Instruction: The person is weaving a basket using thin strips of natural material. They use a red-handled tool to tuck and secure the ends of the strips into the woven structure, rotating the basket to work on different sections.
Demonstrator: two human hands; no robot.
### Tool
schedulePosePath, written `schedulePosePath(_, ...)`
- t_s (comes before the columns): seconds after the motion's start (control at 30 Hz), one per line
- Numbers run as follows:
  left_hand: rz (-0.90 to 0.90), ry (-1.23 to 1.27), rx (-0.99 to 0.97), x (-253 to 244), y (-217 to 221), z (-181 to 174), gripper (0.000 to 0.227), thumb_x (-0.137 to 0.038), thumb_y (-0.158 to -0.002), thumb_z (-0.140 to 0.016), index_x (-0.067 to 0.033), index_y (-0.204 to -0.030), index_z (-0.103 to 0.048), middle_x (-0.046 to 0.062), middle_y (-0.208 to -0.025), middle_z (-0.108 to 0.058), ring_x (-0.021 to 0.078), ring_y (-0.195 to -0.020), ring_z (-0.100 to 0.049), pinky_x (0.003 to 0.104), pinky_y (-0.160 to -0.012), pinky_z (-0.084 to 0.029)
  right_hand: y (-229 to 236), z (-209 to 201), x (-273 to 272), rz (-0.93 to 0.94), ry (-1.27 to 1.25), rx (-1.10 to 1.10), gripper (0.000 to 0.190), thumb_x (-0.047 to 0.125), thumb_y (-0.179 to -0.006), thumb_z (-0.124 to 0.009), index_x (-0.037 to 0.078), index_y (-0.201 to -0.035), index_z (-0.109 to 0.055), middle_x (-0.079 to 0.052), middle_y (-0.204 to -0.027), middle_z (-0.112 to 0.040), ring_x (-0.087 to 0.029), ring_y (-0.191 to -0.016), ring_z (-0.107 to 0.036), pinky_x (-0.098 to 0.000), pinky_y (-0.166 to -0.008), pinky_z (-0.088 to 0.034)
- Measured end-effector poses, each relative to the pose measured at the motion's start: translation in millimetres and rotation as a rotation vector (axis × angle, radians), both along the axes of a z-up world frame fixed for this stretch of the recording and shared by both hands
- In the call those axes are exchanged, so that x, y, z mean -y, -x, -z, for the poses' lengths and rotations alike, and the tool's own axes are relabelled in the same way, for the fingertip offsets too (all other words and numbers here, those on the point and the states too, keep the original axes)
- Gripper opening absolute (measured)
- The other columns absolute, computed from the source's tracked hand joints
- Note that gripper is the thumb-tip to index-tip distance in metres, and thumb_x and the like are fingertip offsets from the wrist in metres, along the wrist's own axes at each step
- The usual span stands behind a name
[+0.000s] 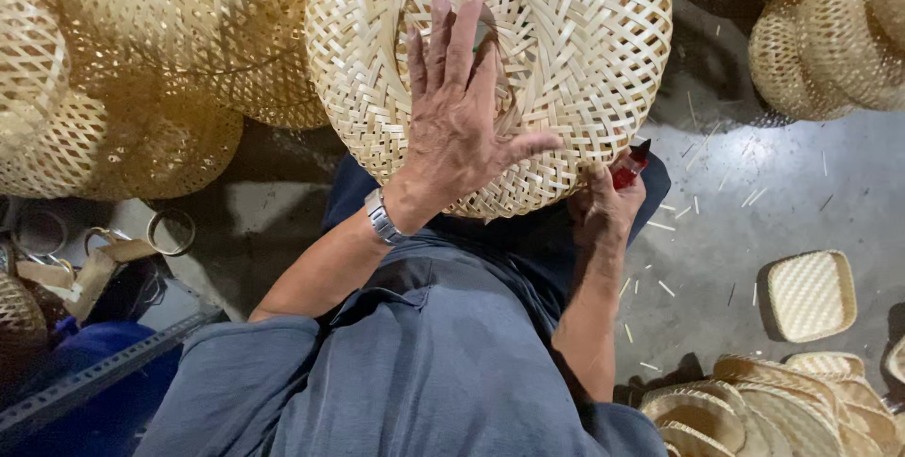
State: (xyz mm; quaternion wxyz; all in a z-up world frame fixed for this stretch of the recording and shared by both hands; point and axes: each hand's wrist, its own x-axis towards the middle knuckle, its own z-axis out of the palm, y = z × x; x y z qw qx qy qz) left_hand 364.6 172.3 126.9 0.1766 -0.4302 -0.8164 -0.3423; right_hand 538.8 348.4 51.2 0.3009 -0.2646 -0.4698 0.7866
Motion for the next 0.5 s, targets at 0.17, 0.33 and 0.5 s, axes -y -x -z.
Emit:
schedulePosePath(0.17,-0.527,0.233,-0.132,30.7,34.6,19.9,0.081,-0.057,-0.084,-0.068,-0.0144,-0.15,-0.049,0.004,-0.168,-0.015,0.014,-0.16,0.0,0.04,-0.137,0.001,-3.5,15.4,-4.8,0.005,-0.059,-0.081,0.05,0.024,-0.091,-0.088,-0.002,-0.127,-0.063,-0.004,-0.094,-0.07,-0.009,-0.063,-0.057,-0.024,-0.049,-0.039)
schedulePosePath(0.33,-0.369,-0.153,0.214,57.1,68.2,37.3,0.107,-0.074,-0.1,-0.071,-0.0116,-0.165,-0.013,0.012,-0.174,-0.006,0.0276,-0.161,-0.002,0.061,-0.132,-0.008,-4.6,17.4,-6.6,-0.029,-0.037,-0.066,0.045,0.027,-0.092,-0.088,0.0,-0.117,-0.062,-0.001,-0.081,-0.064,-0.006,-0.051,-0.049,-0.0215,-0.042,-0.035)
schedulePosePath(0.5,-0.374,0.016,0.265,41.9,66.7,30.9,0.133,-0.085,-0.085,-0.08,-0.0179,-0.168,0.0,0.02,-0.175,0.0,0.0457,-0.161,0.0,0.086,-0.115,-0.009,-0.5,6.9,1.9,-0.042,-0.089,-0.062,0.046,0.027,-0.09,-0.087,0.001,-0.119,-0.063,0.001,-0.081,-0.064,-0.004,-0.05,-0.045,-0.0195,-0.042,-0.033)
